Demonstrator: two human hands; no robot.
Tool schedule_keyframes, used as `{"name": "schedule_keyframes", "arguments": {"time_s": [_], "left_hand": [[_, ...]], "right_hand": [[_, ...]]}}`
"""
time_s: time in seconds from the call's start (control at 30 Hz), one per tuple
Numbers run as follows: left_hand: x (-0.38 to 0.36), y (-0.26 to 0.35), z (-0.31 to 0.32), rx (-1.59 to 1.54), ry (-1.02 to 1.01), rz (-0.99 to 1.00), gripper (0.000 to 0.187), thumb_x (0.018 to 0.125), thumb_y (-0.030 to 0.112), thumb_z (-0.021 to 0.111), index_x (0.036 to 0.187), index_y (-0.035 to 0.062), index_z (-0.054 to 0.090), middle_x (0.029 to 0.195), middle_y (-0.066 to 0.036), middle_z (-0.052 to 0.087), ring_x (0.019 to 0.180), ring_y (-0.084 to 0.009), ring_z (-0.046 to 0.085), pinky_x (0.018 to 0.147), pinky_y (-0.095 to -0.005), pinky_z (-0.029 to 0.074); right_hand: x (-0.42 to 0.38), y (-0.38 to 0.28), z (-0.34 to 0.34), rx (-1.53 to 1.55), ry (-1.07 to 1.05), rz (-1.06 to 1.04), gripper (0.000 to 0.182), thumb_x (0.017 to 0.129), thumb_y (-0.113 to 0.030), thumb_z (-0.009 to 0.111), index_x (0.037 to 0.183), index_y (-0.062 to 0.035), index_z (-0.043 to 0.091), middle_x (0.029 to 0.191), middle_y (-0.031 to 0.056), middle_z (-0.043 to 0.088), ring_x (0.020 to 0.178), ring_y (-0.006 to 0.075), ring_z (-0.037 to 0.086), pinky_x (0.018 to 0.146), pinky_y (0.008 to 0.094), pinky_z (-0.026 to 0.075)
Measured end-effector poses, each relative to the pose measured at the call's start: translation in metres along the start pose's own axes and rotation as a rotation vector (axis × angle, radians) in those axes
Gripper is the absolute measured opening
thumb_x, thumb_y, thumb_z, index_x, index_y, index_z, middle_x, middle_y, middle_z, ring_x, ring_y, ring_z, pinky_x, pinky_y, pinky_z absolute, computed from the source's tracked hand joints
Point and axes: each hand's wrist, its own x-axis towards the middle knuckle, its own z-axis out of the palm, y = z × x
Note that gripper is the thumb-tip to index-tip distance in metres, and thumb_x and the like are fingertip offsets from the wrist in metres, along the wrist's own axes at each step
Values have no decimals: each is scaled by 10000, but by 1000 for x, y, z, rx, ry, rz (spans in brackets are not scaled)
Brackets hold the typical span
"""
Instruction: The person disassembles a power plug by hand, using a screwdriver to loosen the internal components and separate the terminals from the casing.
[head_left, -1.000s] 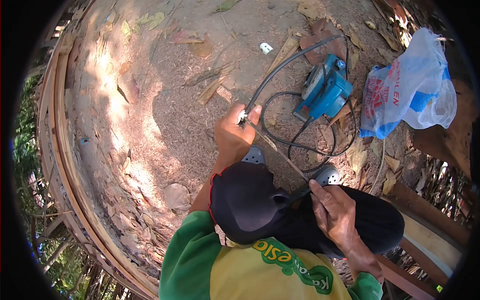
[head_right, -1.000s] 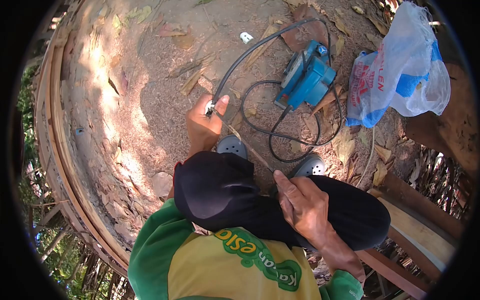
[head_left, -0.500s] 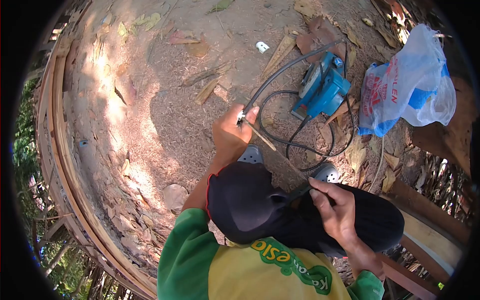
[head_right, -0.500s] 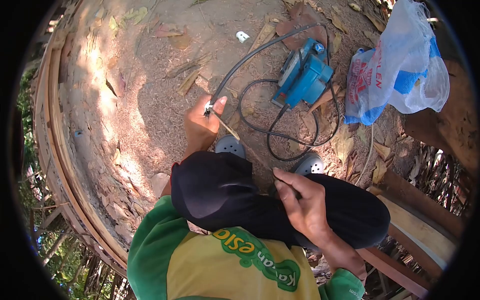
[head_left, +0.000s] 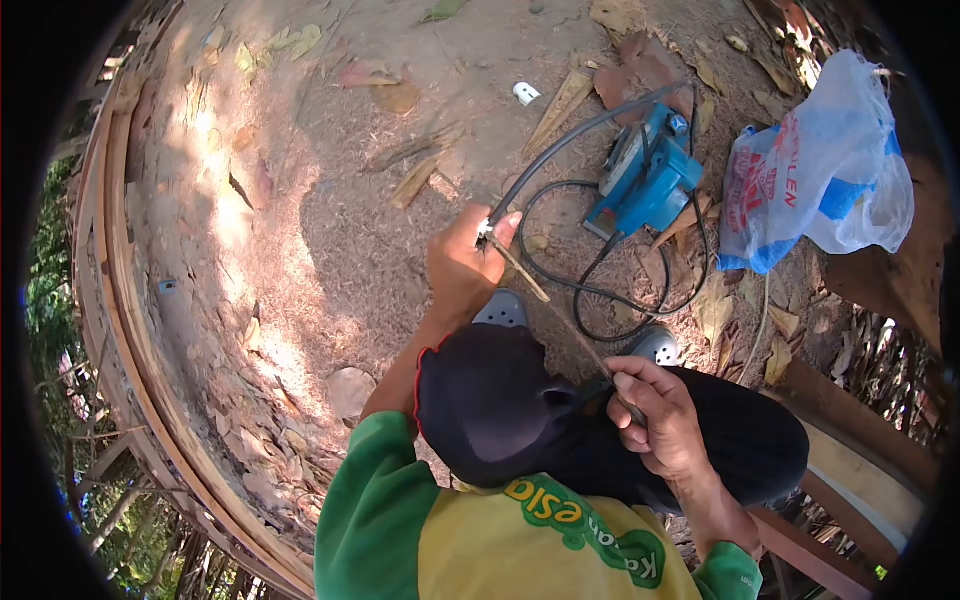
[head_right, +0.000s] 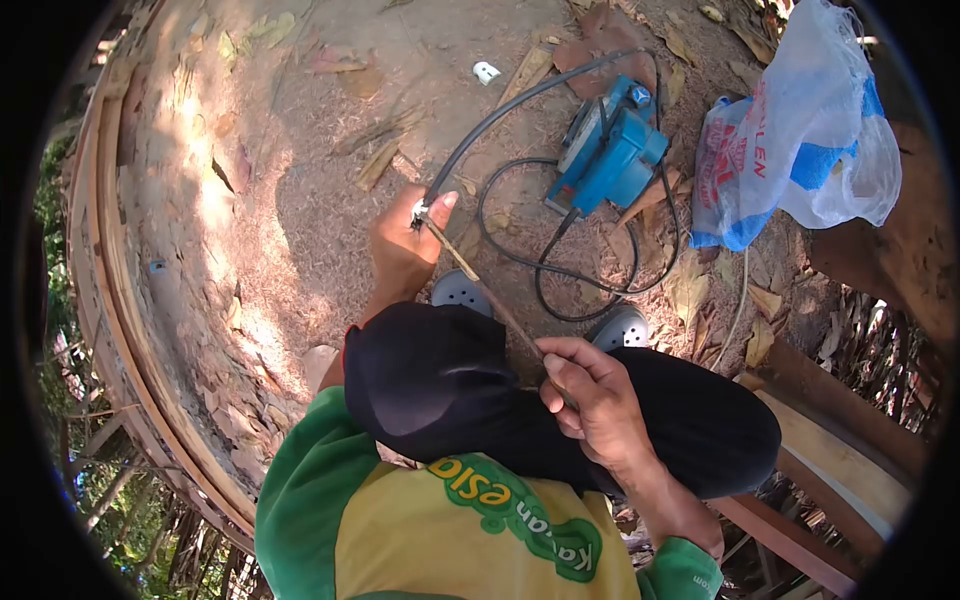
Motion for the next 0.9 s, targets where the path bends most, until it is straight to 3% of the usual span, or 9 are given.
{"name": "schedule_keyframes", "arguments": {"time_s": [0.03,0.13,0.23,0.27,0.47,0.57,0.67,0.77,0.9], "left_hand": [[2,0,0,-2,-12,-7,254,891,274,733,881,40,636,611,-120,583,520,-217,533,511,-336,420],[-1,1,-5,2,-30,-47,283,887,311,740,909,39,663,614,-102,593,552,-154,533,541,-320,434],[-1,7,-2,-20,-20,-82,276,888,309,739,904,43,668,616,-87,596,560,-139,529,542,-309,427],[-3,3,2,-42,-24,-91,274,888,309,739,902,44,669,617,-82,598,563,-136,527,543,-305,424],[-6,1,1,-37,-36,-114,278,889,319,739,905,49,674,619,-70,600,576,-118,517,545,-293,416],[-4,3,-1,-19,-45,-125,281,891,317,737,910,43,673,618,-67,596,579,-113,512,548,-292,419],[-3,5,-1,-29,-39,-117,293,890,314,738,915,31,668,617,-63,590,580,-111,510,551,-291,422],[-3,8,-2,-99,-38,-112,295,879,297,753,911,21,654,638,-49,594,601,-101,516,562,-280,428],[-2,5,0,-183,-44,-105,233,855,211,777,901,32,634,687,-6,601,645,-78,517,591,-257,433]], "right_hand": [[1,-1,1,28,0,10,261,914,-3,619,1174,-15,605,729,-16,549,558,44,449,450,216,324],[6,17,-4,-475,95,-383,358,868,48,632,1219,-24,611,734,13,567,552,81,489,455,245,378],[10,18,-9,-1201,126,-1129,479,813,100,630,1270,-42,611,734,53,573,551,133,530,497,285,446],[3,18,-8,-1250,133,-1035,545,786,126,610,1300,-57,609,723,84,568,573,183,569,548,308,495],[8,16,-8,-935,97,-911,359,879,58,575,1223,-8,653,750,73,628,585,120,560,567,257,463],[8,20,-7,-710,89,-672,257,957,-57,561,1173,33,667,780,51,646,598,81,546,567,215,420],[1,10,2,-551,120,-386,289,984,-132,567,1200,46,642,761,26,623,572,58,509,525,194,378],[0,-3,2,-153,40,-103,313,969,-133,605,1236,31,617,740,26,606,535,42,456,483,191,344],[-2,-3,-3,-290,73,-194,259,940,-78,606,1182,11,619,739,21,593,545,51,460,494,198,369]]}}
